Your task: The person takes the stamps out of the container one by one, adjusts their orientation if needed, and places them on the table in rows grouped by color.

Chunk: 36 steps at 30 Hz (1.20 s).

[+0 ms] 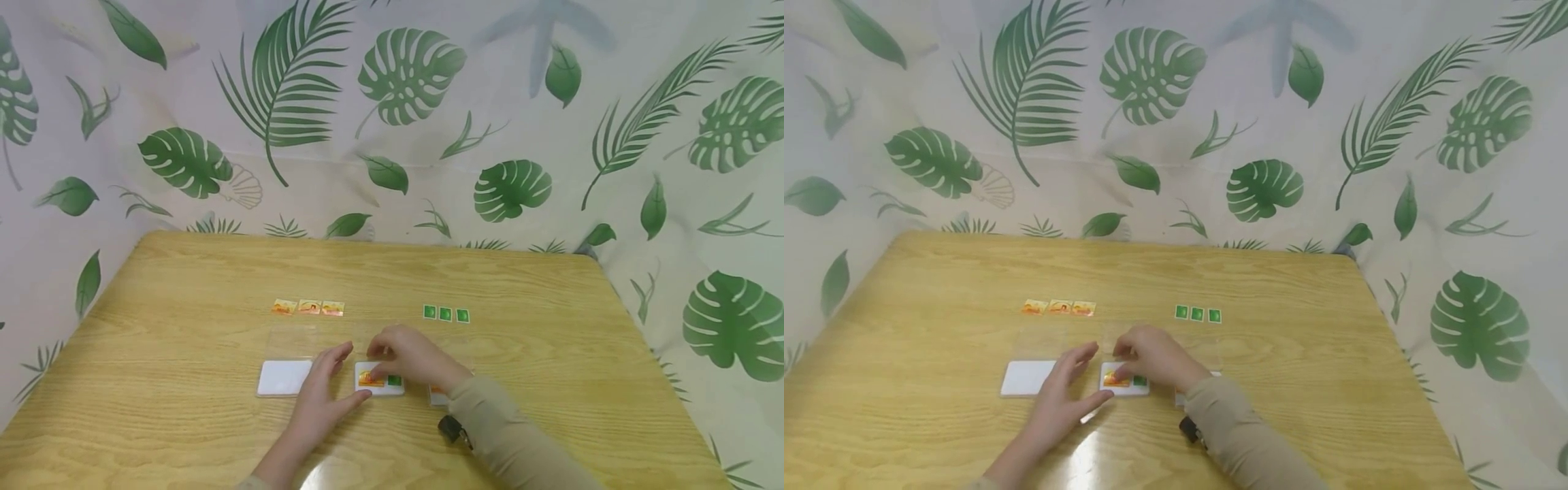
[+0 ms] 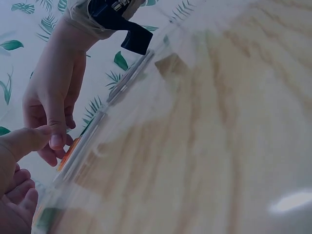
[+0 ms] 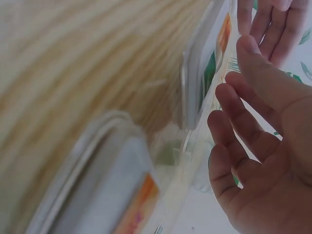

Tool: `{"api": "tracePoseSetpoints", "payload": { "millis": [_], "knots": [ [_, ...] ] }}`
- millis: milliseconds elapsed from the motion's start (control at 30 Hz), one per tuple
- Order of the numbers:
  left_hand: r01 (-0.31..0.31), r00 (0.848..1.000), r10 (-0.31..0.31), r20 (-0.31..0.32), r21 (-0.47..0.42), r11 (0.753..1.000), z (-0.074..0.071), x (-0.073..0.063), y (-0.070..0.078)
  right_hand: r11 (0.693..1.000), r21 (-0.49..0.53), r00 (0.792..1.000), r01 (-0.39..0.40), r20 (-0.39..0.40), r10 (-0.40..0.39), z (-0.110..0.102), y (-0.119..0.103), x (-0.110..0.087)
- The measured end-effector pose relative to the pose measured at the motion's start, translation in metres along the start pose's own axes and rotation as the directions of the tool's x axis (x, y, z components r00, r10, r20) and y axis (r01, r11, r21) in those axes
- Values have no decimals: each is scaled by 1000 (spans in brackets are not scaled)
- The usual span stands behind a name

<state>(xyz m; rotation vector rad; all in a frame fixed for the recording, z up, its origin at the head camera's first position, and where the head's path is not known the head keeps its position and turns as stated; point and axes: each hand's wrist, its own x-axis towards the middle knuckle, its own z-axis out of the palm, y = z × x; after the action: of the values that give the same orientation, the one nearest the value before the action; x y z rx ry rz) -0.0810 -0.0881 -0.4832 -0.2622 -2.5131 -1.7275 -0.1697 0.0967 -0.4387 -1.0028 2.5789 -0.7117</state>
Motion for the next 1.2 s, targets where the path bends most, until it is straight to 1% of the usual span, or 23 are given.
{"api": "tracePoseSetpoints", "payload": {
  "millis": [133, 267, 433, 600, 800, 1200],
  "knots": [
    [2, 1000, -2, 31, 1, 1000, 3, 0, -1, 1000, -13, 1000, 8, -2, -8, 2, 0, 0],
    [7, 998, -9, 56, 35, 999, 4, -2, -2, 999, -28, 1000, 19, -6, -19, 3, -2, 0],
    [18, 998, -23, 65, 75, 997, 4, -2, -3, 999, -52, 1000, 18, -8, -18, 4, -4, 0],
    [7, 996, -18, 84, 131, 991, 2, -2, -3, 999, -49, 1000, 3, -13, -4, 5, -5, 1],
    [-2, 996, -15, 92, 184, 983, 1, -1, -5, 998, -62, 1000, -20, -16, 19, 4, -9, 1],
    [2, 996, -21, 89, 212, 977, 3, -1, -4, 993, -103, 998, -60, -13, 59, 6, -12, 0]
  ]
}}
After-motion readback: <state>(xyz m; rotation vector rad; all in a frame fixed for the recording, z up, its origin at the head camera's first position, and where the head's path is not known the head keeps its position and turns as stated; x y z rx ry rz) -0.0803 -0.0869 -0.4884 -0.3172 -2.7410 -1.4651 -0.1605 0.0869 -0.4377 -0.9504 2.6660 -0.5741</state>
